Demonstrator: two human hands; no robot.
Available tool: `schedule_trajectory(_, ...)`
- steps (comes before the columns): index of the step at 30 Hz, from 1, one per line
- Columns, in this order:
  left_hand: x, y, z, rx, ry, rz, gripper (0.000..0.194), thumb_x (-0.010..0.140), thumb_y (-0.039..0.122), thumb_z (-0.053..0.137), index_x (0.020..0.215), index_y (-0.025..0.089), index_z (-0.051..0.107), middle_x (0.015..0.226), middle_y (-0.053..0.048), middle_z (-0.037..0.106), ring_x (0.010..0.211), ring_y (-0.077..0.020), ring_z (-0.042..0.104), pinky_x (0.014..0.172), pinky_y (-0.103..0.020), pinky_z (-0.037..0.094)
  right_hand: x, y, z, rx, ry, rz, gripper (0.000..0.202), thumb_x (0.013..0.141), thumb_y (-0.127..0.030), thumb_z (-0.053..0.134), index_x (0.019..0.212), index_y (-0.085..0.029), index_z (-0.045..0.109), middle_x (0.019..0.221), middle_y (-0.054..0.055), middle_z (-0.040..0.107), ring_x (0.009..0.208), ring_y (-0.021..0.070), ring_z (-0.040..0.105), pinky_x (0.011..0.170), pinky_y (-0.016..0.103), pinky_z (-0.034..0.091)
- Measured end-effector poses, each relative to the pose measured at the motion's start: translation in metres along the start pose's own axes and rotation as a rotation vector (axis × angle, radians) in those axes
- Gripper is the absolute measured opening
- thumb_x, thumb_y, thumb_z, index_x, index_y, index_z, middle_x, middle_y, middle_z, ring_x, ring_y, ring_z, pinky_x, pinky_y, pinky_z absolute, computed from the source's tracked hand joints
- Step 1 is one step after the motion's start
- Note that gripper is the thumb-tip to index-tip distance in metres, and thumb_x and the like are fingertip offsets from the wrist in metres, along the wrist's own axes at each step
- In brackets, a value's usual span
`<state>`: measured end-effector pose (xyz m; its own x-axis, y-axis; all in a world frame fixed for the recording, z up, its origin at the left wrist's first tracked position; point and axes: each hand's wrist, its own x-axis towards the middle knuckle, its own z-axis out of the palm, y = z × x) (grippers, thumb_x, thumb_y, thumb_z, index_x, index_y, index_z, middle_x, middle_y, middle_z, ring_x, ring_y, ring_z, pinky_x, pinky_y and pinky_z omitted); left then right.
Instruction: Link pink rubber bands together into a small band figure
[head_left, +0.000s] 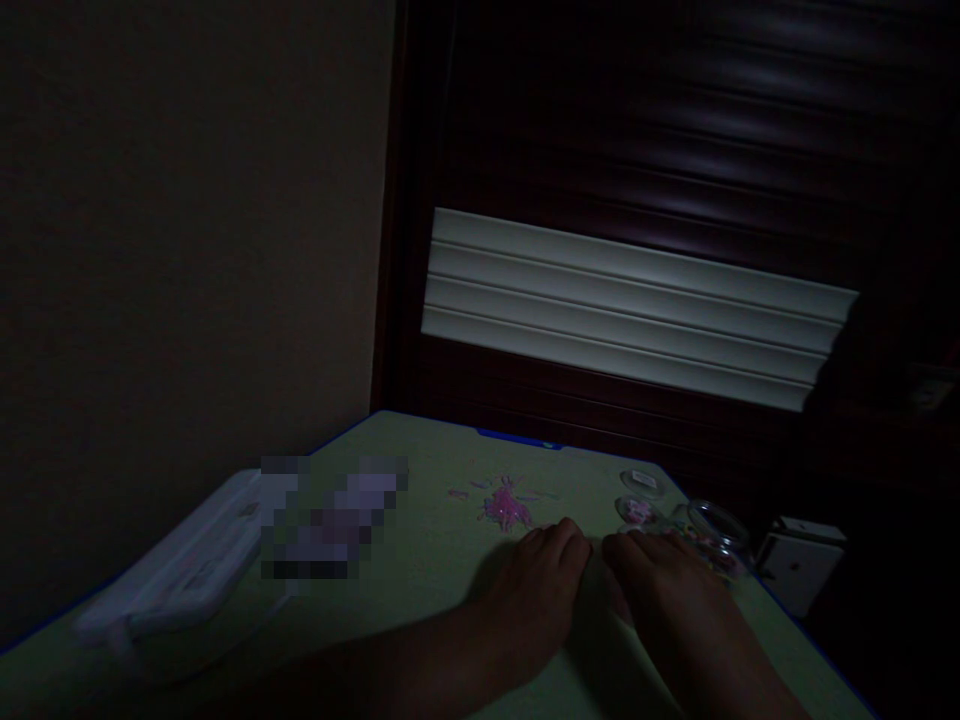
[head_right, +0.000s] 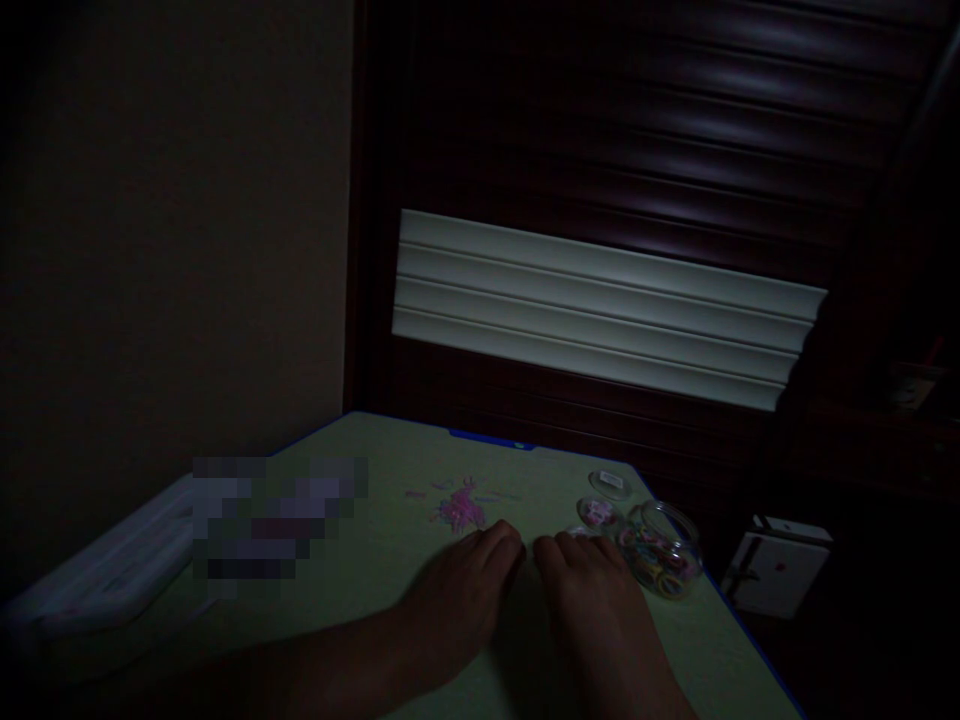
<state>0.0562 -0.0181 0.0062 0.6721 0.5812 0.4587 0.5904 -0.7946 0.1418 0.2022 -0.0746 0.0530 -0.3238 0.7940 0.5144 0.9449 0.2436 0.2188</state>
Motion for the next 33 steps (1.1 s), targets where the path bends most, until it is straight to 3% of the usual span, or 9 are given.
schedule_trajectory(8, 0.001, 0.000, -0.002, 0.012, -0.036, -0.020, 0.020, 0.085, 0.006, 0.034, 0.099, 0.018, 0.044, 0.100, -0.003, 0.048, 0.085, -0.0169, 0.047, 0.078, -0.032, 0.045, -0.001, 0.008, -0.004, -0.037, -0.072, 0.088, 0.027, 0.073, 0.002, 0.046, 0.080, -0.019, 0.060, 0.080, 0.003, 0.065, 0.073, 0.0193, 0.059, 0.067, 0.029, 0.035)
schedule_trajectory(18, 0.000, -0.005, 0.006, 0.000, 0.019, 0.003, 0.020, 0.089, 0.009, 0.028, 0.097, 0.017, 0.045, 0.096, -0.004, 0.047, 0.079, -0.0163, 0.047, 0.074, -0.033, 0.046, -0.006, 0.020, -0.007, -0.172, -0.158, 0.271, 0.038, 0.075, -0.001, 0.043, 0.106, -0.015, 0.061, 0.102, 0.011, 0.065, 0.087, 0.0227, 0.061, 0.077, 0.034, 0.040)
schedule_trajectory(26, 0.000, -0.005, 0.005, -0.019, 0.019, 0.016, 0.020, 0.088, 0.008, 0.029, 0.096, 0.017, 0.045, 0.095, -0.004, 0.047, 0.078, -0.0159, 0.047, 0.072, -0.032, 0.045, -0.007, 0.017, -0.008, -0.205, -0.175, 0.268, 0.036, 0.073, 0.002, 0.041, 0.093, -0.016, 0.065, 0.093, 0.011, 0.067, 0.080, 0.0218, 0.062, 0.071, 0.034, 0.042)
schedule_trajectory(33, -0.001, -0.006, 0.007, -0.008, 0.015, 0.011, 0.021, 0.088, 0.008, 0.029, 0.097, 0.017, 0.046, 0.096, -0.005, 0.047, 0.079, -0.0160, 0.048, 0.073, -0.031, 0.045, -0.007, 0.016, -0.009, -0.173, -0.172, 0.242, 0.035, 0.074, 0.002, 0.041, 0.093, -0.015, 0.065, 0.096, 0.012, 0.066, 0.084, 0.0235, 0.061, 0.075, 0.036, 0.042)
